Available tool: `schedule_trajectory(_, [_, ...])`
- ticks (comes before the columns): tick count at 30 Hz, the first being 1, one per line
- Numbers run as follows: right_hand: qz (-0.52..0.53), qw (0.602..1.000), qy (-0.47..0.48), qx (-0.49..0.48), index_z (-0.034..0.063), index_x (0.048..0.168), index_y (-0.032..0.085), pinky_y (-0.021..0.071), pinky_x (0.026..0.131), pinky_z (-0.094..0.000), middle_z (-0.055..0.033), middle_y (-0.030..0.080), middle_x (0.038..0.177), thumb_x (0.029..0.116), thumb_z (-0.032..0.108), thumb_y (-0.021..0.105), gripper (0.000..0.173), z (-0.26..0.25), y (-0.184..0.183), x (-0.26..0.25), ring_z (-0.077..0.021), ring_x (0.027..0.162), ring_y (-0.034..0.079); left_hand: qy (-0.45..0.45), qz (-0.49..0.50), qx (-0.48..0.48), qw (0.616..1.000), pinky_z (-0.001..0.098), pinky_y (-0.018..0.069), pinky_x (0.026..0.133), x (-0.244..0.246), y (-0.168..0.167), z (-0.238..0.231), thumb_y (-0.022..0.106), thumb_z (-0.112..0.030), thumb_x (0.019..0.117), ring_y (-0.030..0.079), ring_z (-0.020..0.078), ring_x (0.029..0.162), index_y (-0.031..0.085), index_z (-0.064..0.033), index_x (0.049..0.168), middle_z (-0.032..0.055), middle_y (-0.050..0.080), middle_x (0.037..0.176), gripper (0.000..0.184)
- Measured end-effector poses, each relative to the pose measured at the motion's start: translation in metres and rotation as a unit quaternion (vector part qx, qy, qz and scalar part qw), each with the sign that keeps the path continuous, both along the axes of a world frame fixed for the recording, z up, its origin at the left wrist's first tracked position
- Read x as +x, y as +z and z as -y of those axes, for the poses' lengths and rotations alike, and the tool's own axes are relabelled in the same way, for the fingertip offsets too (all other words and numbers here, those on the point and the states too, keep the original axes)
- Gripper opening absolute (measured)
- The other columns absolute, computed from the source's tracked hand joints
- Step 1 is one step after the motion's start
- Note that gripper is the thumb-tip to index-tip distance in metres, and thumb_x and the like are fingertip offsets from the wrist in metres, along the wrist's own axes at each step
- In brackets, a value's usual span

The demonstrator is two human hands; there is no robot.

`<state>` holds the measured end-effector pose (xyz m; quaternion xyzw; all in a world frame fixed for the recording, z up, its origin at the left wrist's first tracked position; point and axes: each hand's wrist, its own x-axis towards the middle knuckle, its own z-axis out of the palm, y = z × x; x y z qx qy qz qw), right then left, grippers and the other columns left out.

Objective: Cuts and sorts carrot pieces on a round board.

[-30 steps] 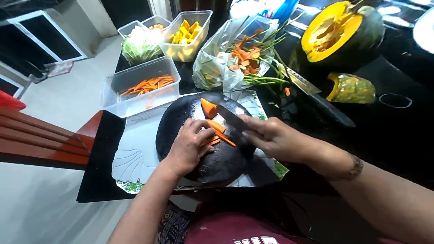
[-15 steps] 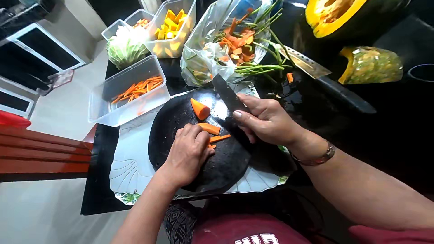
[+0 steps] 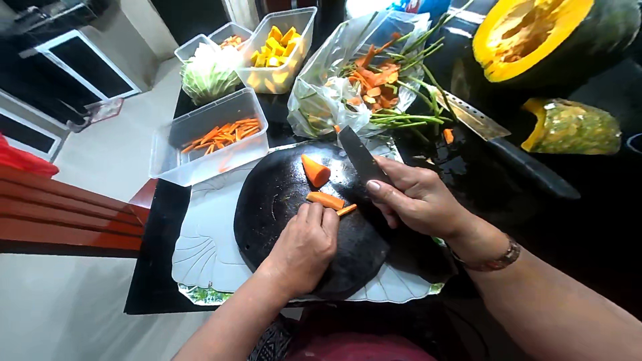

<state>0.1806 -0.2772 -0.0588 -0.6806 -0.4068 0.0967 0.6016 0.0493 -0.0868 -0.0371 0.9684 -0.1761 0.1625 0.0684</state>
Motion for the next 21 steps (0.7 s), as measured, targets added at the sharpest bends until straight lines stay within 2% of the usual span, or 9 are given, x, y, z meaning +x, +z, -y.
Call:
schedule_trajectory(3, [-0.009, 1.000, -0.003, 0.002, 0.0067, 0.130, 0.059, 0.0475, 0.041, -0.0145, 0.0087, 0.051, 0.061, 0.1031, 0.015, 0.048, 0.030, -0.001, 0.000, 0.000, 0.0022, 0.044, 0.050, -0.012, 0.015, -0.053, 0.998, 0.0329, 0.0594, 0.075, 0.002, -0.004, -0.009, 0.053, -0.002, 0.0998, 0.070, 0.0302, 0.086, 0.066, 0.0051, 0.102, 0.0189, 0.065, 0.092, 0.015])
schedule_trajectory(8, [-0.022, 1.000, 0.000, 0.017, 0.0069, 0.131, 0.058, 0.0475, 0.043, -0.0142, 0.0096, 0.051, 0.061, 0.1033, 0.014, 0.048, 0.031, -0.001, -0.003, 0.001, 0.0025, 0.046, 0.050, -0.016, 0.002, -0.177, 0.984, 0.0339, 0.0583, 0.081, 0.006, -0.001, -0.032, 0.055, -0.003, 0.0987, 0.068, 0.0258, 0.087, 0.066, 0.0056, 0.103, 0.0170, 0.066, 0.092, 0.015])
schedule_trajectory(13, [-0.024, 0.999, 0.010, 0.029, 0.0076, 0.135, 0.058, 0.0476, 0.044, -0.0134, 0.0098, 0.052, 0.062, 0.1046, 0.014, 0.049, 0.033, -0.001, -0.006, 0.003, 0.0037, 0.046, 0.050, 0.070, 0.068, -0.180, 0.979, 0.0353, 0.0549, 0.074, 0.024, 0.044, -0.089, 0.051, -0.009, 0.1003, 0.064, 0.0203, 0.080, 0.065, 0.0069, 0.107, 0.0168, 0.066, 0.093, 0.022])
schedule_trajectory(14, [-0.026, 0.999, 0.011, 0.026, 0.0082, 0.134, 0.058, 0.0477, 0.044, -0.0134, 0.0099, 0.053, 0.062, 0.1046, 0.014, 0.049, 0.032, -0.001, -0.005, 0.003, 0.0038, 0.046, 0.050, 0.102, 0.084, -0.161, 0.978, 0.0383, 0.0554, 0.074, 0.032, 0.056, -0.102, 0.050, -0.009, 0.1000, 0.065, 0.0237, 0.081, 0.064, 0.0084, 0.108, 0.0202, 0.067, 0.096, 0.024])
schedule_trajectory(16, [-0.027, 0.999, 0.007, 0.023, 0.0066, 0.133, 0.059, 0.0474, 0.044, -0.0137, 0.0095, 0.053, 0.062, 0.1038, 0.014, 0.049, 0.031, -0.001, -0.004, 0.003, 0.0036, 0.046, 0.050, 0.189, 0.063, -0.126, 0.972, 0.0517, 0.0539, 0.087, 0.052, 0.081, -0.126, 0.049, -0.011, 0.1019, 0.067, 0.0382, 0.099, 0.063, 0.0105, 0.117, 0.0294, 0.066, 0.110, 0.030])
schedule_trajectory(18, [-0.030, 0.999, 0.004, 0.023, 0.0044, 0.132, 0.059, 0.0478, 0.043, -0.0143, 0.0085, 0.054, 0.062, 0.1033, 0.012, 0.049, 0.031, -0.001, -0.003, 0.001, 0.0028, 0.046, 0.051, 0.265, 0.007, -0.103, 0.959, 0.0646, 0.0421, 0.102, 0.068, 0.102, -0.138, 0.049, -0.021, 0.1045, 0.056, 0.0510, 0.122, 0.056, 0.0085, 0.134, 0.0352, 0.057, 0.129, 0.042])
schedule_trajectory(19, [-0.036, 0.999, 0.005, 0.024, 0.0044, 0.132, 0.058, 0.0483, 0.043, -0.0148, 0.0082, 0.055, 0.062, 0.1030, 0.012, 0.049, 0.031, 0.000, -0.003, 0.001, 0.0023, 0.045, 0.051, 0.272, 0.003, -0.096, 0.957, 0.0675, 0.0353, 0.108, 0.072, 0.108, -0.136, 0.052, -0.023, 0.1037, 0.049, 0.0544, 0.130, 0.053, 0.0077, 0.140, 0.0364, 0.053, 0.136, 0.047])
schedule_trajectory(20, [-0.042, 0.999, 0.007, 0.026, 0.0045, 0.132, 0.058, 0.0487, 0.043, -0.0149, 0.0083, 0.055, 0.062, 0.1028, 0.012, 0.049, 0.031, 0.000, -0.003, 0.002, 0.0022, 0.045, 0.051, 0.259, 0.012, -0.085, 0.962, 0.0669, 0.0344, 0.109, 0.071, 0.111, -0.129, 0.055, -0.023, 0.1030, 0.047, 0.0543, 0.131, 0.053, 0.0067, 0.141, 0.0354, 0.053, 0.138, 0.048])
schedule_trajectory(21, [-0.048, 0.998, 0.008, 0.027, 0.0043, 0.133, 0.058, 0.0491, 0.043, -0.0150, 0.0082, 0.055, 0.062, 0.1026, 0.011, 0.049, 0.032, 0.000, -0.003, 0.001, 0.0020, 0.045, 0.052, 0.230, 0.020, -0.079, 0.970, 0.0652, 0.0389, 0.106, 0.067, 0.110, -0.116, 0.056, -0.022, 0.1024, 0.051, 0.0521, 0.127, 0.056, 0.0065, 0.138, 0.0338, 0.057, 0.133, 0.045])
